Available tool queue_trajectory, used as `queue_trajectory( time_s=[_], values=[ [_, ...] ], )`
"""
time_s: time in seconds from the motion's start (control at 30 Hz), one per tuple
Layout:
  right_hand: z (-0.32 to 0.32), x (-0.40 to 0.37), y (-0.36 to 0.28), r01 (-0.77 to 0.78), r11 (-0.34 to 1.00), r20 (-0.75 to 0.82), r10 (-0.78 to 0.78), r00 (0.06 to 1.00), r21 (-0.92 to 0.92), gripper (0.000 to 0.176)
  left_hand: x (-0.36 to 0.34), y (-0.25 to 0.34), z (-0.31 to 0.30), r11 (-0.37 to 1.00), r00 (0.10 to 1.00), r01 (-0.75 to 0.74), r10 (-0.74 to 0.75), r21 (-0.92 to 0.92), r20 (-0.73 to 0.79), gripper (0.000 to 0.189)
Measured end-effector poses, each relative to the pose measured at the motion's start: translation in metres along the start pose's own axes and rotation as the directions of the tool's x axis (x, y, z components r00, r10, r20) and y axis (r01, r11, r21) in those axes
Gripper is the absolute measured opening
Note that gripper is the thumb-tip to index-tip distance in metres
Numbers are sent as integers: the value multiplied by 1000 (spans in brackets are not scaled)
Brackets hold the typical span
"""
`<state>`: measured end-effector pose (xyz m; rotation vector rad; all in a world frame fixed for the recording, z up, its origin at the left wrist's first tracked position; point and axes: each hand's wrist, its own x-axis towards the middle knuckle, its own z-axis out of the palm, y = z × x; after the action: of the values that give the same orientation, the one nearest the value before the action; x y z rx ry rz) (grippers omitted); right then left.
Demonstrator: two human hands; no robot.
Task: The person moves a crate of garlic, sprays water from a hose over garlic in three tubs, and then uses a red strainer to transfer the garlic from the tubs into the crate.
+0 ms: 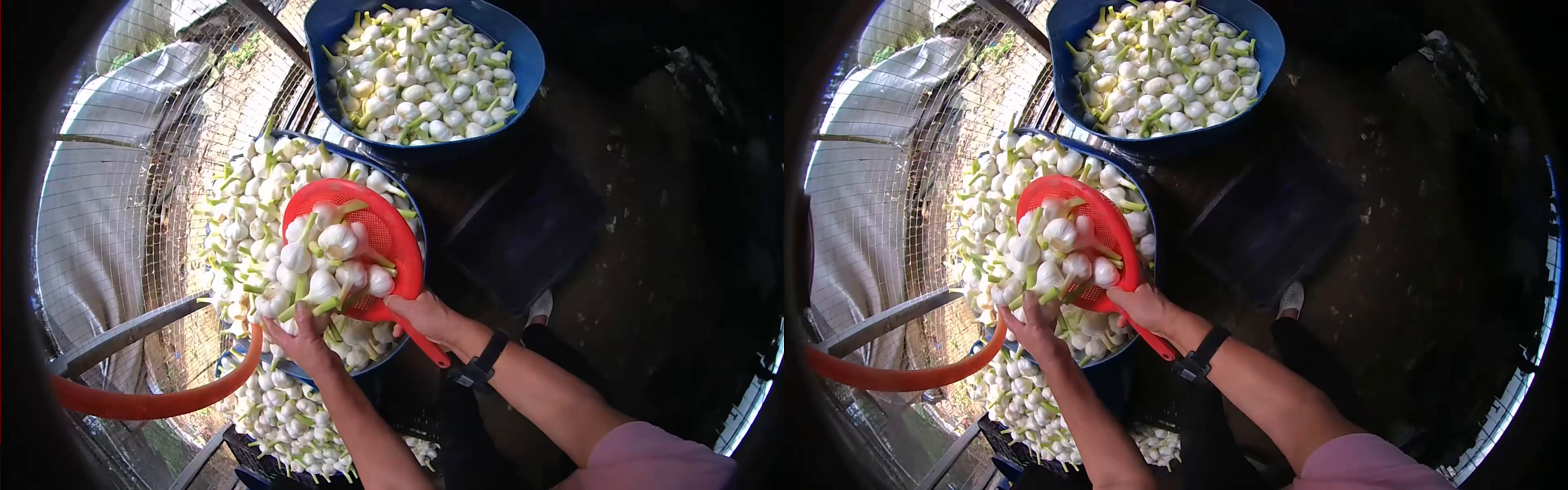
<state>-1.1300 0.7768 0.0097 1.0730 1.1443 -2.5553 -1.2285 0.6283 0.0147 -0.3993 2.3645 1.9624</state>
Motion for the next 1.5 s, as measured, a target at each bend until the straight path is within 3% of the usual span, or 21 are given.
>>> queue_trajectory(
  time_s=[0.2,0.27,0.4,0.47,0.5,0.53,0.57,0.6,0.63,0.67,0.77,0.8,0.93,1.0,1.07,1.13,1.3,1.33,1.4,1.47,1.5],
  values=[
    [-93,-77,-28,-98,987,-169,75,983,-131,17,-92,23,67,999,990,32,-30,-17,137,81],
    [-126,-112,-41,-35,993,-231,8,973,-111,17,-128,14,90,1000,978,25,-24,-2,207,79],
    [-201,-157,-48,-83,968,-365,-9,931,-235,30,-202,-14,142,988,950,131,-101,-86,295,67],
    [-248,-151,-42,-73,928,-454,-109,884,-364,53,-224,-59,158,991,926,128,-132,35,353,65],
    [-274,-143,-41,-37,698,-451,-420,787,-715,64,-233,-77,168,989,898,86,-129,121,420,65],
    [-296,-134,-40,-62,343,-295,-684,667,-937,77,-238,-100,173,975,859,113,-193,193,474,70],
    [-310,-133,-46,-142,325,-338,-699,629,-935,80,-243,-133,173,954,821,260,-299,147,487,72],
    [-316,-128,-57,-205,303,-364,-722,589,-931,84,-245,-115,178,947,830,188,-294,259,474,72],
    [-318,-125,-64,-136,322,-339,-740,580,-937,82,-243,-102,175,947,838,212,-303,241,453,70],
    [-312,-124,-70,-76,344,-323,-753,574,-936,81,-241,-92,166,943,842,242,-320,227,434,69],
    [-258,-121,-91,186,183,-14,-749,662,-965,80,-218,-55,111,955,964,92,-156,282,217,60],
    [-234,-118,-92,274,258,6,-716,698,-926,76,-207,-56,86,974,986,49,-82,223,143,57],
    [-130,-90,-107,364,241,175,-565,806,-900,74,-151,-45,7,963,993,98,-79,252,-86,55],
    [-63,-47,-96,353,-59,341,-446,828,-934,66,-106,-63,-42,969,959,170,-122,179,-255,51],
    [-18,-13,-83,174,-278,252,-278,927,-945,62,-74,-67,-48,944,898,314,-262,98,-354,58],
    [-4,14,-53,192,-404,313,-257,914,-894,61,-53,-96,-59,887,895,374,-268,271,-357,70],
    [24,57,-6,199,-512,327,-172,929,-836,65,-17,-138,-48,851,761,525,-469,1,-448,82],
    [24,70,4,205,-531,336,-163,928,-823,67,-7,-150,-48,831,751,544,-543,-114,-376,84],
    [14,89,11,257,-441,354,-154,923,-860,81,13,-172,-49,733,706,598,-674,-325,-219,89],
    [-2,99,16,315,-334,389,-185,902,-889,87,20,-187,-47,605,730,616,-679,-504,78,89],
    [-1,98,8,304,-287,354,-140,925,-908,72,22,-183,-42,606,675,643,-737,-468,-27,87]
  ],
)
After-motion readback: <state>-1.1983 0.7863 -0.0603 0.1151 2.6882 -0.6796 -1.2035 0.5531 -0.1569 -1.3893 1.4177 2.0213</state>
